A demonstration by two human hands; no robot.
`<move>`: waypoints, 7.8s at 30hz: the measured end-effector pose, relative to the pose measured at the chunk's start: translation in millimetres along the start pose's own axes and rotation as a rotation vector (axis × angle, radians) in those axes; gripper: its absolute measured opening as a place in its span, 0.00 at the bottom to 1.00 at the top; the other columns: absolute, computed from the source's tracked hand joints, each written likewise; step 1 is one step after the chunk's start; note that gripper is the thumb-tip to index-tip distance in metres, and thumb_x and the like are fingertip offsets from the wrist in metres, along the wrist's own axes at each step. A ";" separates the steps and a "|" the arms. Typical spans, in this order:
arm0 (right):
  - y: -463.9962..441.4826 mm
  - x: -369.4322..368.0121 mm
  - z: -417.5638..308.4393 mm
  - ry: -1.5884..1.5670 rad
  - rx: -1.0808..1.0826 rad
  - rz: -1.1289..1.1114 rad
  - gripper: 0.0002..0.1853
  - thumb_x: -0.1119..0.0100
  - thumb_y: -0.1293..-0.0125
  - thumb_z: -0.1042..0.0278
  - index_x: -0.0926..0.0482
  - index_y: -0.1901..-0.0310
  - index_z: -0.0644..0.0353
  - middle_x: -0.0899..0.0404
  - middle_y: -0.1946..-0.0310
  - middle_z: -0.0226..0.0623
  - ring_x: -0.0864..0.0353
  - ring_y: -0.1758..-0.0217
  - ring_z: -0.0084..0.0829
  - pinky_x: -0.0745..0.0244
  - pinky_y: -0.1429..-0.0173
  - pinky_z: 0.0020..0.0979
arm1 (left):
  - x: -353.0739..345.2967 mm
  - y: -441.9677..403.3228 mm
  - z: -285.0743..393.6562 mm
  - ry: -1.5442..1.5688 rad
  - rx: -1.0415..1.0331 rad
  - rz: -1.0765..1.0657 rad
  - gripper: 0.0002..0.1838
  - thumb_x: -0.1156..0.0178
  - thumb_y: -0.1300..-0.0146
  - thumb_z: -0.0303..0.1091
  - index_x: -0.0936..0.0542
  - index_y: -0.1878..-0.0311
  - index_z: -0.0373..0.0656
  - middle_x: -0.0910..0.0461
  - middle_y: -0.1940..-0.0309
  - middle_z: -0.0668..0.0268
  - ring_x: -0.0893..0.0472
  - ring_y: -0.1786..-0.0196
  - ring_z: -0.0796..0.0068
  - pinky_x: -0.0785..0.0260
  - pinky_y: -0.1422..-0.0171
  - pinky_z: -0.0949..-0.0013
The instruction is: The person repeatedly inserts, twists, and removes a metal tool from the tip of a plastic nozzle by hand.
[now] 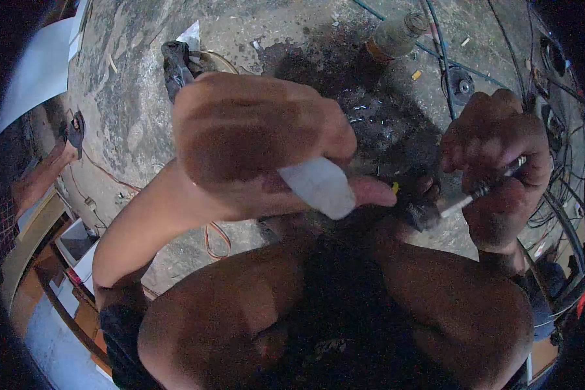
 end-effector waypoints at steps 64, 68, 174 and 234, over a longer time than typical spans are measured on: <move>-8.8 -64.0 -7.4 0.435 0.313 -0.081 0.19 0.31 0.49 0.64 0.23 0.55 0.59 0.19 0.59 0.38 0.17 0.56 0.41 0.27 0.52 0.38 | -47.0 21.2 -8.5 0.581 0.615 0.138 0.20 0.31 0.52 0.31 0.23 0.55 0.37 0.20 0.70 0.51 0.17 0.64 0.52 0.27 0.61 0.60; -0.3 -65.7 -2.2 0.694 0.120 -0.279 0.20 0.35 0.51 0.65 0.25 0.55 0.58 0.21 0.64 0.37 0.20 0.58 0.41 0.29 0.52 0.41 | -35.9 22.3 -10.5 0.207 0.867 0.032 0.17 0.31 0.53 0.30 0.23 0.59 0.40 0.22 0.71 0.58 0.19 0.65 0.62 0.29 0.59 0.63; 2.5 -49.5 -56.5 0.568 0.184 -0.040 0.18 0.30 0.62 0.63 0.15 0.66 0.61 0.37 0.86 0.25 0.36 0.85 0.24 0.44 0.82 0.27 | -22.9 31.0 -5.0 0.177 0.164 0.162 0.15 0.32 0.50 0.20 0.31 0.79 0.40 0.38 0.82 0.66 0.36 0.80 0.67 0.46 0.77 0.66; 1.3 -17.5 -56.8 0.661 0.053 -0.017 0.16 0.46 0.32 0.53 0.24 0.65 0.59 0.28 0.77 0.38 0.33 0.77 0.34 0.40 0.72 0.36 | 0.5 0.3 6.5 0.076 -0.159 0.236 0.17 0.32 0.52 0.21 0.33 0.75 0.51 0.31 0.81 0.70 0.31 0.80 0.71 0.43 0.78 0.71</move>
Point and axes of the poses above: each hand's wrist, its own y-axis away from the middle knuckle, its own x-axis out of the back of the hand, z = x × y, the point moved 6 cm from there along -y, towards the middle knuckle
